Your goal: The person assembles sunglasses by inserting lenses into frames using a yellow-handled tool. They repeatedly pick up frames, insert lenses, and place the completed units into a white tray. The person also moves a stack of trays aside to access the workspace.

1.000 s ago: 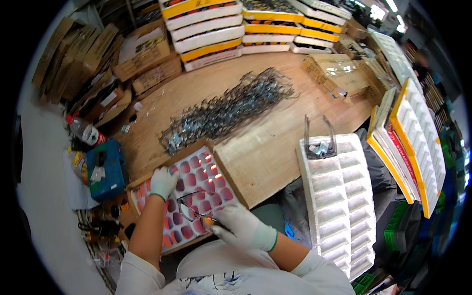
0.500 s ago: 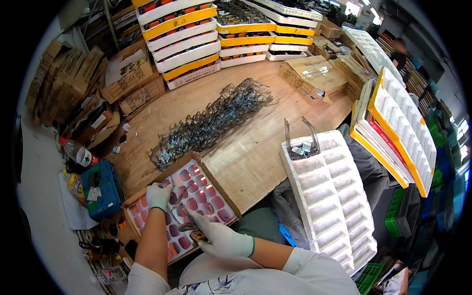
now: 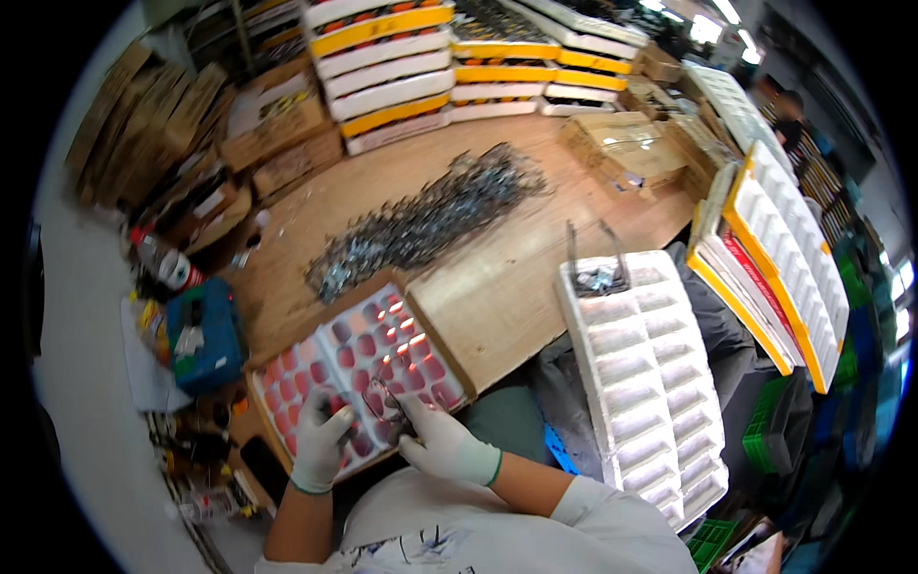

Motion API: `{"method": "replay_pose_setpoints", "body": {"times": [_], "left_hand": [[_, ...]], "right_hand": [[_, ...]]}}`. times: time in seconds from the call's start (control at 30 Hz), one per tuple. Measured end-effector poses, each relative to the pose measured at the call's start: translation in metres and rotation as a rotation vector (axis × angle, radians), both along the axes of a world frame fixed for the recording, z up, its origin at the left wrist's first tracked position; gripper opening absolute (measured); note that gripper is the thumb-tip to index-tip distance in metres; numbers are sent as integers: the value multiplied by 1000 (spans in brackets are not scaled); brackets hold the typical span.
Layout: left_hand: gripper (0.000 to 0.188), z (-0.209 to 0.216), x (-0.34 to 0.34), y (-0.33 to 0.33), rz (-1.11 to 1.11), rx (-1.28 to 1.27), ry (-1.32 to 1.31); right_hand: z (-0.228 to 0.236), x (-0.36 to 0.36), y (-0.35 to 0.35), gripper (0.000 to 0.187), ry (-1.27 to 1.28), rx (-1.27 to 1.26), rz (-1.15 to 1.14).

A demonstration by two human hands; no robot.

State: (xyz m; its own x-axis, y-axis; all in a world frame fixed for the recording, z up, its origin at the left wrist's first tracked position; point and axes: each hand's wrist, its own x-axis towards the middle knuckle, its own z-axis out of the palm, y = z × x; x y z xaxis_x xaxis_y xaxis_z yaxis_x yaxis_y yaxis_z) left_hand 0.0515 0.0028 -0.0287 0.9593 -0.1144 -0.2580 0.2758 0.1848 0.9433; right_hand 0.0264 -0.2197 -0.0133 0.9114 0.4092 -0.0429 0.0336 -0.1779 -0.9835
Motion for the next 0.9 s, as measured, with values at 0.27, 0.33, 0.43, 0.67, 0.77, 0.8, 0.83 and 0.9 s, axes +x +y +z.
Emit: {"method": "replay_pose_setpoints", "body": {"times": [0.27, 0.33, 0.43, 0.67, 0.77, 0.8, 0.83, 0.9], "left_hand": [[14, 6, -40, 0, 80, -157, 47], [14, 6, -47, 3, 23, -91, 61], [16, 2, -53, 7, -23, -252, 128], [24, 9, -56, 10, 8, -392, 149], [28, 10, -57, 22, -183, -547, 161], [28, 8, -57, 25, -206, -551, 158], [27, 4, -57, 27, -229, -555, 155], [27, 2, -59, 29, -244, -529, 139]], "right_hand": [[-15, -13, 37, 40, 181, 220, 3], [-10, -13, 36, 36, 302, 251, -21], [9, -12, 29, 32, 373, 302, 61], [12, -19, 21, 26, 353, 240, 135], [16, -15, 19, 22, 358, 201, 283], [18, -13, 19, 21, 348, 179, 342], [16, -14, 20, 22, 346, 179, 341], [11, -15, 21, 24, 341, 178, 339]]}}
